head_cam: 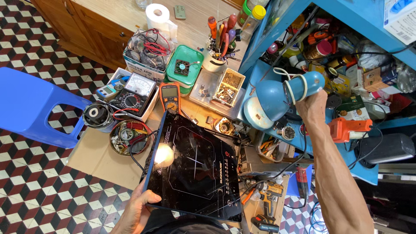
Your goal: The person repairs an induction cooker at a cluttered workbench. They flip the unit over, remove its bottom cover to expose the circuit board and fan, handle the internal components, plug the cooker's power cord into a power strip, press the control panel buttons to test it, and reposition the cover while checking the interior.
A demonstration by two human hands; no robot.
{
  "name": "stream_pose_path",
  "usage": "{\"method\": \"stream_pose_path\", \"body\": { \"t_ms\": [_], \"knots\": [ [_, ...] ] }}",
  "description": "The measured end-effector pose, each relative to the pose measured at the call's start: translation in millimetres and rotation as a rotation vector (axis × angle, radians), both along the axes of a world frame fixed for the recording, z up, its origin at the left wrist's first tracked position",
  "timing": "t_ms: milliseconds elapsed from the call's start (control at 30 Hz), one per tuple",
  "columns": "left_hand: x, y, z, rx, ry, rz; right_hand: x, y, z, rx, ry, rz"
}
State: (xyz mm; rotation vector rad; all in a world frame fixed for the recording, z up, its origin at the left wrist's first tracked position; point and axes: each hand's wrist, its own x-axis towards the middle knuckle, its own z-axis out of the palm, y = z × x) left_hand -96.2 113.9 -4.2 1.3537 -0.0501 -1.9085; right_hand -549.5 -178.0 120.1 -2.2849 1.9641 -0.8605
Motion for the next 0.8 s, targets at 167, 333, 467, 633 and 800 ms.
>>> {"method": "stream_pose_path", "body": {
  "t_ms": [167, 333, 467, 633, 800],
  "knots": [
    [0.6, 0.7, -3.4, -0.063, 0.051, 0.027, 5.8, 6.5, -11.2, -0.077, -0.049, 0.066],
    [4.1, 0.9, -12.2, -0.084, 0.093, 0.067, 2.7, 8.5, -30.9, -0.138, 0.095, 0.133],
    [9.7, -1.0, -20.5, -0.139, 0.122, 0.043, 0.2, 11.8, -34.5, -0.082, 0.066, 0.06],
    [13.8, -6.3, -22.1, -0.126, 0.143, 0.047, -6.3, 26.8, -43.2, -0.15, 0.103, 0.065],
    [12.8, -16.1, -16.5, -0.188, 0.201, 0.017, -29.1, 91.6, -76.5, 0.014, -0.405, -0.059]
  ]
}}
